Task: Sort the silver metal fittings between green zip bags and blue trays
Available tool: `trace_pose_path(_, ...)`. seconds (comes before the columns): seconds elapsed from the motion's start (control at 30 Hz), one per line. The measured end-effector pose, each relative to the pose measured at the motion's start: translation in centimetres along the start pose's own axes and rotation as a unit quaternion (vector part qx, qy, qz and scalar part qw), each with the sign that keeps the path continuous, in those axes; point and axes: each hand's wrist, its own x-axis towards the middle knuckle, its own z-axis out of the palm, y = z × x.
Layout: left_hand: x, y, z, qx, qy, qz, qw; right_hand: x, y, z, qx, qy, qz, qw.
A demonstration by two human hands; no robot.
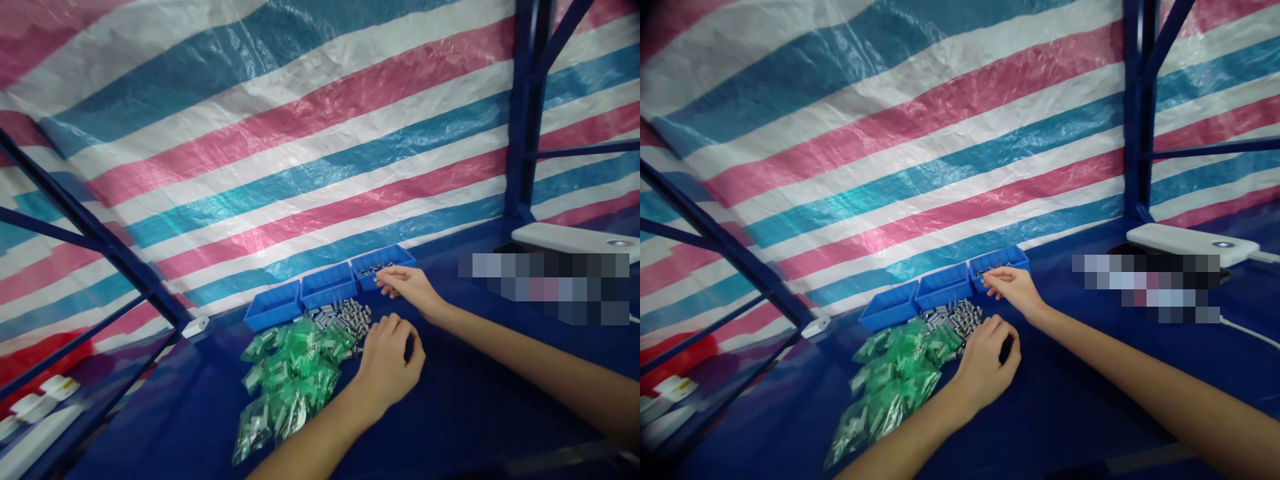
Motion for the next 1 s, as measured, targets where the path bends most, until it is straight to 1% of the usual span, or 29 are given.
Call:
trace_pose_path(0.07, 0.0, 0.0, 0.1, 0.031, -0.010, 0.002, 0.999, 0.1, 0.2, 0.0, -0.003, 0.001, 0.003, 1.000)
trace_pose_path(0.2, -0.1, -0.1, 0.0, 0.099, -0.005, -0.017, 0.995, 0.3, 0.6, -0.1, -0.037, 0.002, -0.007, 0.999)
trace_pose_path(0.37, -0.2, -0.9, 0.1, 0.180, 0.036, -0.077, 0.980, 0.9, 1.3, -0.8, -0.069, 0.005, -0.028, 0.997)
trace_pose_path(0.47, -0.2, -1.6, 0.5, 0.202, 0.052, -0.109, 0.972, 1.3, 1.6, -1.3, -0.091, 0.009, -0.032, 0.995)
trace_pose_path(0.57, -0.1, -2.0, 0.7, 0.189, 0.042, -0.111, 0.975, 1.7, 1.8, -1.7, -0.104, 0.015, -0.033, 0.994)
trace_pose_path(0.67, -0.1, -2.1, 0.7, 0.161, 0.031, -0.092, 0.982, 2.1, 1.8, -2.1, -0.099, 0.029, -0.020, 0.994)
trace_pose_path(0.77, 0.0, -1.9, 0.6, 0.143, 0.021, -0.070, 0.987, 2.2, 1.1, -2.3, -0.077, 0.044, -0.002, 0.996)
trace_pose_path(0.83, 0.0, -1.8, 0.6, 0.133, 0.014, -0.058, 0.989, 2.2, 0.5, -2.3, -0.045, 0.024, -0.011, 0.999)
trace_pose_path(0.9, 0.0, -1.8, 0.5, 0.119, 0.011, -0.049, 0.992, 2.2, -0.1, -2.3, -0.023, -0.013, -0.038, 0.999)
trace_pose_path(0.93, 0.0, -1.8, 0.5, 0.110, 0.014, -0.049, 0.993, 2.2, -0.3, -2.4, -0.030, -0.030, -0.052, 0.998)
trace_pose_path(1.0, 0.0, -1.8, 0.5, 0.092, 0.029, -0.062, 0.993, 2.2, -0.4, -2.5, -0.088, -0.057, -0.080, 0.991)
